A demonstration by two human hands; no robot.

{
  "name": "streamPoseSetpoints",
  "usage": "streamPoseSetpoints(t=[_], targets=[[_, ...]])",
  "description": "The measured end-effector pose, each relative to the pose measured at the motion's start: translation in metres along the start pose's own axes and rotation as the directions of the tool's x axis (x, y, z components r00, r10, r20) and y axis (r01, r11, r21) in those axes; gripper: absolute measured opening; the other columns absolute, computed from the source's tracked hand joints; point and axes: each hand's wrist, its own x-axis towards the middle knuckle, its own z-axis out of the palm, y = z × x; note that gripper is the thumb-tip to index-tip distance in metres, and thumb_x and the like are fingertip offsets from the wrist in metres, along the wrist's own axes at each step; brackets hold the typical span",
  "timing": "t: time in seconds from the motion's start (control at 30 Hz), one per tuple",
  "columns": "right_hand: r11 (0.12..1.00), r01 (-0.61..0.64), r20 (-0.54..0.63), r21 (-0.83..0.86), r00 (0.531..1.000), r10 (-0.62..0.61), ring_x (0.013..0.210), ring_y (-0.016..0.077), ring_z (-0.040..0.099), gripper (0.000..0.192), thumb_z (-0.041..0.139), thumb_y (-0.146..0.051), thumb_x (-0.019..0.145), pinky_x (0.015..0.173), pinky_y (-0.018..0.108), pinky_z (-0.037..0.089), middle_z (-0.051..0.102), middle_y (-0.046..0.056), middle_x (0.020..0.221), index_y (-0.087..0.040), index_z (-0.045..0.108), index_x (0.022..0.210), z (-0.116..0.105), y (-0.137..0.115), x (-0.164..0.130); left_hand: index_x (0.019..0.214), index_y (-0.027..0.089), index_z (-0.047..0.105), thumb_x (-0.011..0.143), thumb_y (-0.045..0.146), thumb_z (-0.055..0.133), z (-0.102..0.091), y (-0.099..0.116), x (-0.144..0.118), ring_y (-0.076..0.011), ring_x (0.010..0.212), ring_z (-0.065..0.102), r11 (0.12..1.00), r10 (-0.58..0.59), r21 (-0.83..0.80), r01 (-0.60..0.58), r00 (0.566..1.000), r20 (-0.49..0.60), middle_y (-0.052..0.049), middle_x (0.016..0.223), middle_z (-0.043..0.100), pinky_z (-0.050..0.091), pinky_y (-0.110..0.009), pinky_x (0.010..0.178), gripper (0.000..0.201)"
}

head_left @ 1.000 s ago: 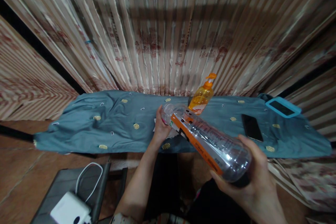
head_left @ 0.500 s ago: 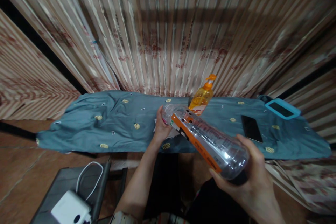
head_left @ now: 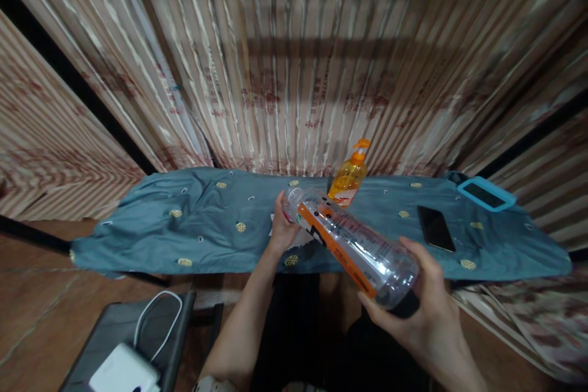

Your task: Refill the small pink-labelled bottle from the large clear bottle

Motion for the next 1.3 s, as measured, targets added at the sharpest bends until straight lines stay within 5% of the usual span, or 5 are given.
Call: streamPoseSetpoints(t=[0.33, 0.63, 0.9, 1.13, 1.3], targets=[[0.978, -0.175, 0.038, 0.112, 0.984, 0.172, 0.106, 0.0305, 0.076, 0.083, 0.075, -0.054, 0.085, 0.078, 0.039, 0.069, 0.06, 0.018, 0.143, -0.02, 0.04, 0.153, 0.007, 0.002, -0.009, 0.144, 0.023, 0.041, 0.062, 0.029, 0.089, -0.003, -0.007, 0.004, -0.0306, 0.132, 0.061, 0.999, -0.003, 0.036, 0.004, 1.0, -0.025, -0.015, 0.143, 0.059, 0.045, -0.05, 0.119, 0.095], [0.964, -0.189, 0.051, 0.185, 0.982, 0.183, 0.116, 0.0364, 0.074, 0.089, 0.078, -0.049, 0.081, 0.097, 0.054, 0.065, 0.06, 0.021, 0.145, -0.018, 0.038, 0.154, 0.013, 0.008, -0.01, 0.145, 0.022, 0.042, 0.057, 0.029, 0.092, -0.001, -0.013, 0.01, -0.0333, 0.133, 0.063, 0.999, -0.032, -0.001, 0.032, 0.998, -0.048, -0.016, 0.141, 0.063, 0.046, -0.052, 0.119, 0.101], [0.942, -0.222, 0.081, 0.252, 0.975, 0.209, 0.119, 0.0398, 0.072, 0.093, 0.078, -0.046, 0.081, 0.094, 0.06, 0.064, 0.059, 0.023, 0.146, -0.018, 0.033, 0.157, 0.023, 0.01, -0.012, 0.141, 0.021, 0.043, 0.053, 0.028, 0.091, -0.003, -0.009, 0.014, -0.0293, 0.123, 0.067, 0.998, -0.004, 0.058, 0.006, 0.999, -0.041, -0.015, 0.138, 0.065, 0.048, -0.051, 0.115, 0.101], [0.947, -0.224, 0.059, 0.23, 0.975, 0.216, 0.126, 0.0364, 0.069, 0.088, 0.077, -0.043, 0.082, 0.105, 0.058, 0.059, 0.057, 0.018, 0.15, -0.021, 0.034, 0.156, 0.022, 0.003, -0.015, 0.14, 0.025, 0.046, 0.056, 0.03, 0.091, -0.002, -0.015, 0.013, -0.0313, 0.128, 0.064, 1.0, -0.014, 0.017, 0.016, 0.996, -0.087, -0.013, 0.137, 0.064, 0.046, -0.053, 0.117, 0.095], [0.942, -0.258, 0.084, 0.214, 0.966, 0.245, 0.122, 0.034, 0.07, 0.088, 0.08, -0.043, 0.081, 0.099, 0.05, 0.064, 0.056, 0.019, 0.149, -0.022, 0.036, 0.154, 0.015, -0.001, -0.017, 0.146, 0.021, 0.041, 0.053, 0.033, 0.092, 0.001, -0.011, 0.01, -0.0322, 0.127, 0.064, 0.999, -0.018, -0.048, 0.016, 0.999, -0.033, -0.015, 0.137, 0.064, 0.047, -0.053, 0.117, 0.106]])
